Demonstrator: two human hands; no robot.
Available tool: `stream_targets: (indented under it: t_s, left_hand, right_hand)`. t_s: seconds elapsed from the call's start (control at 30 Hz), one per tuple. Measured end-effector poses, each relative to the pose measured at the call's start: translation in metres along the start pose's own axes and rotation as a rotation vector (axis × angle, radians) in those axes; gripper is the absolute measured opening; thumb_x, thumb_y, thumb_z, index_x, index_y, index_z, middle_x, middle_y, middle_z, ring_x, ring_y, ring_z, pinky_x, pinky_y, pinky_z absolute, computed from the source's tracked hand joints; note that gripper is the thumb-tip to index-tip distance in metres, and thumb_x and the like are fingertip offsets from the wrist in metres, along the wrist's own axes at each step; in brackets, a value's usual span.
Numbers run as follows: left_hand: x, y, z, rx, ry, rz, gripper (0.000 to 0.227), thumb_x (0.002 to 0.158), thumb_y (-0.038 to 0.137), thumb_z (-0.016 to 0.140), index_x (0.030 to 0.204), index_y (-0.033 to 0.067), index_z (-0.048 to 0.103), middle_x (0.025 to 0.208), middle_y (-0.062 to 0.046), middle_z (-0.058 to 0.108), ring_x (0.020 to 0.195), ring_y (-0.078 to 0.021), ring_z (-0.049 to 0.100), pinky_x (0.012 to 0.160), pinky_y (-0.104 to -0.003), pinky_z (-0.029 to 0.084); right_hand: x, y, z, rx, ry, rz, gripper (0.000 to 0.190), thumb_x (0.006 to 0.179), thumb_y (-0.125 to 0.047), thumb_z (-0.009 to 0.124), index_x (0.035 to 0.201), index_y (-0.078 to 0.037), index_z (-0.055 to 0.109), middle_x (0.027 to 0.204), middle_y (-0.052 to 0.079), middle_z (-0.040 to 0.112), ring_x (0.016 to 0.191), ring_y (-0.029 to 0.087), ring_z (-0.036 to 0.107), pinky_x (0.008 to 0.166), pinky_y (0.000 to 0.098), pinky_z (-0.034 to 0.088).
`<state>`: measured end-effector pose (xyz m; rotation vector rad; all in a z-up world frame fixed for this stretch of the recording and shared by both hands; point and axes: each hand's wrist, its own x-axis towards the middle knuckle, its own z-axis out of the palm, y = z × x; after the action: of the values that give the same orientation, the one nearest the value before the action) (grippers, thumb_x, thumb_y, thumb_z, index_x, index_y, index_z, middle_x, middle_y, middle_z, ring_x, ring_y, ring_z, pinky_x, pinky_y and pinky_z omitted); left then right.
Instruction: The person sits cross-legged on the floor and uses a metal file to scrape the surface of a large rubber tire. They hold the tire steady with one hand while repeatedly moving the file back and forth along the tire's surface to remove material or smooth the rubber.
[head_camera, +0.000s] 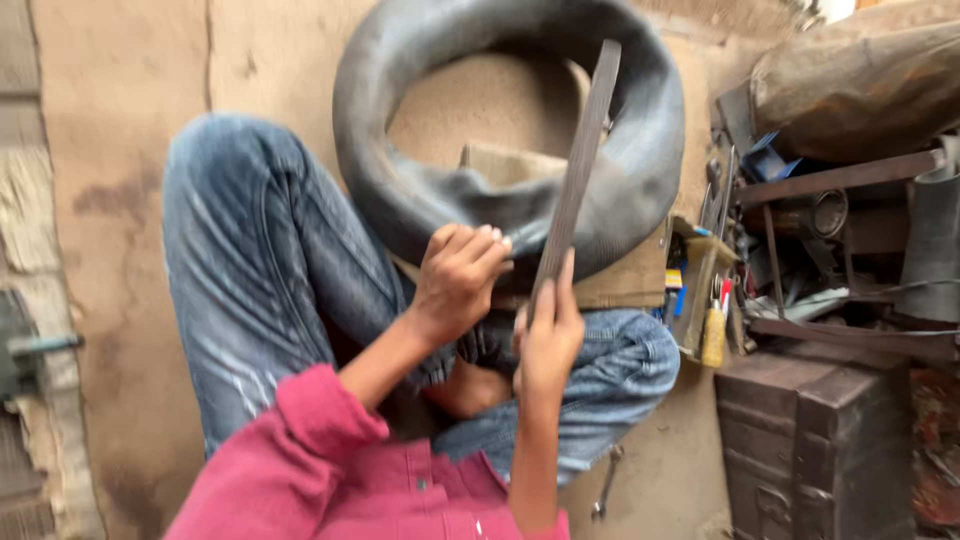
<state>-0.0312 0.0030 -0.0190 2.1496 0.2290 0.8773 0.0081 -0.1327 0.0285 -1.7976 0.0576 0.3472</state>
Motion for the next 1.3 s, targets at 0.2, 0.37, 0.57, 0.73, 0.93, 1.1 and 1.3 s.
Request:
stream_targets:
  t_s: [0.2, 0.37, 0.57, 0.73, 0.93, 1.1, 1.3]
  left_hand:
    - [0.007, 0.007, -0.003, 0.02, -0.006, -0.012, 0.019, 0.089, 0.009, 0.069, 0.107, 0.0059, 0.07, 0.112, -0.008, 0.071, 0.113, -0.0234, 0.063, 0.103, -0.038, 0.039]
    - [0.003, 0.007, -0.002, 0.05, -0.012, 0.012, 0.022, 0.091, 0.011, 0.07, 0.112, 0.0029, 0.069, 0.112, -0.008, 0.07, 0.113, -0.0241, 0.063, 0.103, -0.039, 0.038]
    - [0.006, 0.009, -0.006, 0.051, -0.006, 0.011, 0.023, 0.091, 0.013, 0.071, 0.113, 0.0045, 0.07, 0.113, -0.008, 0.071, 0.112, -0.024, 0.064, 0.103, -0.039, 0.039]
    - [0.009, 0.012, -0.001, 0.046, -0.02, 0.001, 0.024, 0.091, 0.012, 0.074, 0.113, 0.0042, 0.07, 0.113, -0.007, 0.071, 0.112, -0.0237, 0.064, 0.102, -0.039, 0.038]
    - [0.007, 0.011, 0.002, 0.089, -0.065, -0.015, 0.025, 0.088, 0.007, 0.072, 0.113, 0.0031, 0.071, 0.116, -0.008, 0.071, 0.114, -0.0244, 0.063, 0.105, -0.039, 0.037]
    - [0.01, 0.013, 0.002, 0.102, -0.076, -0.012, 0.024, 0.091, 0.009, 0.074, 0.114, 0.0023, 0.071, 0.113, -0.008, 0.071, 0.108, -0.0244, 0.062, 0.102, -0.039, 0.038]
    - [0.011, 0.015, -0.002, 0.068, -0.053, -0.026, 0.022, 0.091, 0.011, 0.075, 0.112, 0.0046, 0.071, 0.11, -0.007, 0.071, 0.109, -0.0241, 0.064, 0.101, -0.038, 0.038]
  right_hand:
    - [-0.13, 0.061, -0.063, -0.333, 0.005, 0.016, 0.055, 0.101, -0.01, 0.051, 0.155, -0.014, 0.044, 0.059, -0.005, 0.046, 0.047, 0.004, 0.041, 0.043, 0.0243, 0.038]
    - [-0.09, 0.049, -0.036, -0.228, 0.008, 0.099, 0.053, 0.102, -0.013, 0.05, 0.155, -0.017, 0.047, 0.056, -0.004, 0.039, 0.043, 0.005, 0.033, 0.039, 0.0239, 0.029]
    - [0.006, -0.013, 0.029, 0.119, 0.043, 0.033, 0.052, 0.104, -0.014, 0.05, 0.156, -0.014, 0.044, 0.062, -0.006, 0.043, 0.047, 0.003, 0.038, 0.039, 0.0231, 0.028]
    - [-0.062, 0.023, -0.013, -0.109, 0.04, 0.003, 0.055, 0.103, -0.012, 0.05, 0.157, -0.014, 0.043, 0.06, -0.006, 0.043, 0.049, 0.003, 0.039, 0.043, 0.0232, 0.036]
    - [-0.129, 0.052, -0.048, -0.368, 0.008, 0.123, 0.055, 0.098, -0.01, 0.055, 0.152, -0.016, 0.047, 0.055, -0.003, 0.051, 0.048, 0.005, 0.048, 0.046, 0.0246, 0.045]
    - [-0.045, 0.019, -0.008, -0.17, -0.02, -0.059, 0.053, 0.102, -0.01, 0.053, 0.154, -0.014, 0.047, 0.067, -0.006, 0.049, 0.054, 0.003, 0.043, 0.049, 0.0229, 0.041]
    - [0.003, -0.004, -0.003, -0.016, -0.026, -0.095, 0.053, 0.105, -0.011, 0.051, 0.157, -0.012, 0.044, 0.069, -0.005, 0.045, 0.054, 0.004, 0.042, 0.048, 0.023, 0.039]
